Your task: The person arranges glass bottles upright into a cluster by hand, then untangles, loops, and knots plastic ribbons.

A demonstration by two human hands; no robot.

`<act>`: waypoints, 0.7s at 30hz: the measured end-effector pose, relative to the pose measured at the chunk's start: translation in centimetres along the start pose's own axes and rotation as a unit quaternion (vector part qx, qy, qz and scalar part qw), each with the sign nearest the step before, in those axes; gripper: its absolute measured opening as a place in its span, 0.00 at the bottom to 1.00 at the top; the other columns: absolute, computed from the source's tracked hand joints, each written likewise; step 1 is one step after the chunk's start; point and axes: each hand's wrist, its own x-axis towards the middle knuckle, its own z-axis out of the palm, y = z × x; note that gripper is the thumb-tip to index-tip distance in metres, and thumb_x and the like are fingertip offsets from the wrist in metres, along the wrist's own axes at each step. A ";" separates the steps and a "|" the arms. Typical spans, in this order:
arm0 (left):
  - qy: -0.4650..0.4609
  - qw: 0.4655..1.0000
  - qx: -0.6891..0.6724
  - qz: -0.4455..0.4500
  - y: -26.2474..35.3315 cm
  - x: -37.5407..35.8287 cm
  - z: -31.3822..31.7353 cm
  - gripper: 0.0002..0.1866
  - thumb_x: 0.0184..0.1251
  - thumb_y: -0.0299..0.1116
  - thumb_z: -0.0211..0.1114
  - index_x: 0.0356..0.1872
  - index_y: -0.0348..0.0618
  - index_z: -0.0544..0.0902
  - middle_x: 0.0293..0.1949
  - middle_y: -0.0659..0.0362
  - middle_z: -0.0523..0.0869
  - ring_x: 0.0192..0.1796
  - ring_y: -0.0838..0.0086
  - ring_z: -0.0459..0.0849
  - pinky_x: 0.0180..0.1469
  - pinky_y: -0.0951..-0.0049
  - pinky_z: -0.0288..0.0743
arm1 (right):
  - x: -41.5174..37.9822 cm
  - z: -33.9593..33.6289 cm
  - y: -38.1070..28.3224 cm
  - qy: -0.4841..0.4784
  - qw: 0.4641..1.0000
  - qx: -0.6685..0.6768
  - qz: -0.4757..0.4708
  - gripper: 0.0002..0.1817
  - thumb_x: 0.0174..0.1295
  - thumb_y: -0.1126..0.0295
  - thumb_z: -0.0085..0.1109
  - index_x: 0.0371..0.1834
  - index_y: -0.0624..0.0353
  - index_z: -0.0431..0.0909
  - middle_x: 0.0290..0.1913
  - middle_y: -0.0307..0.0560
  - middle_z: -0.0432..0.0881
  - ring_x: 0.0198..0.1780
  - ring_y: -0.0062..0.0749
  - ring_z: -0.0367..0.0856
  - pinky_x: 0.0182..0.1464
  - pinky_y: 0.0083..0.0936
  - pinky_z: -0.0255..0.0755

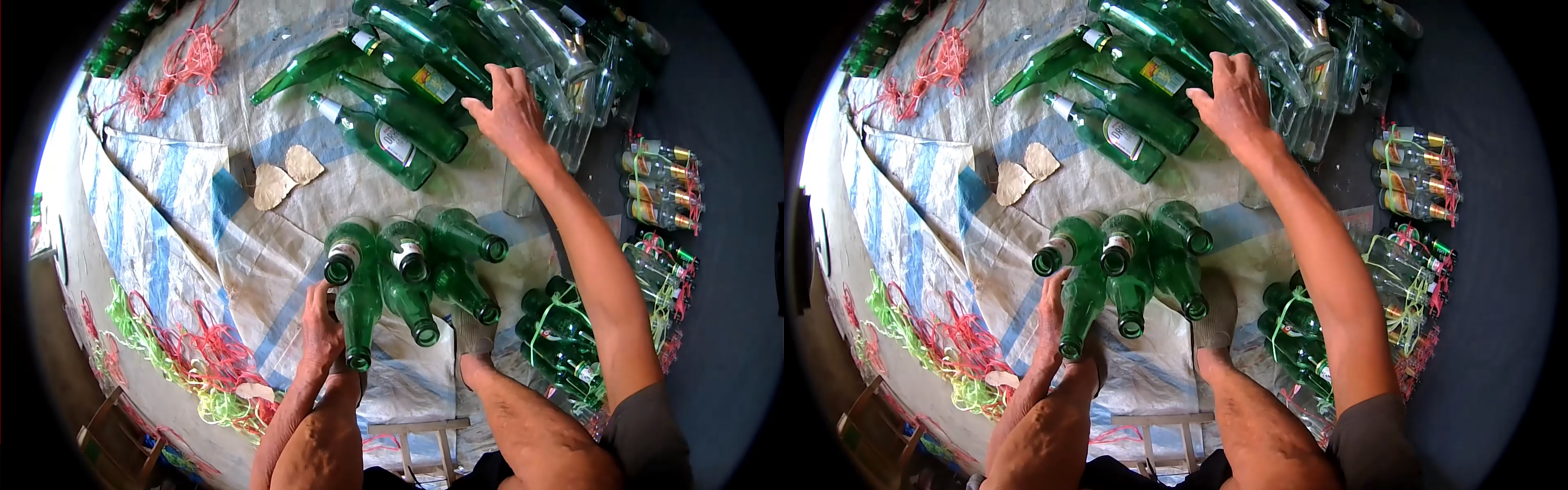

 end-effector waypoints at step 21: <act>0.030 0.999 0.011 0.040 -1.0 0.1 0.4 0.29 0.64 0.25 0.76 0.66 0.38 0.78 0.54 0.49 0.82 0.47 0.62 0.90 0.49 0.65 0.87 | -0.6 -3.3 -0.8 -0.059 0.768 0.559 0.307 0.16 0.74 0.58 0.67 0.39 0.59 0.76 0.25 0.29 0.66 0.23 0.14 0.64 0.25 0.19 0.60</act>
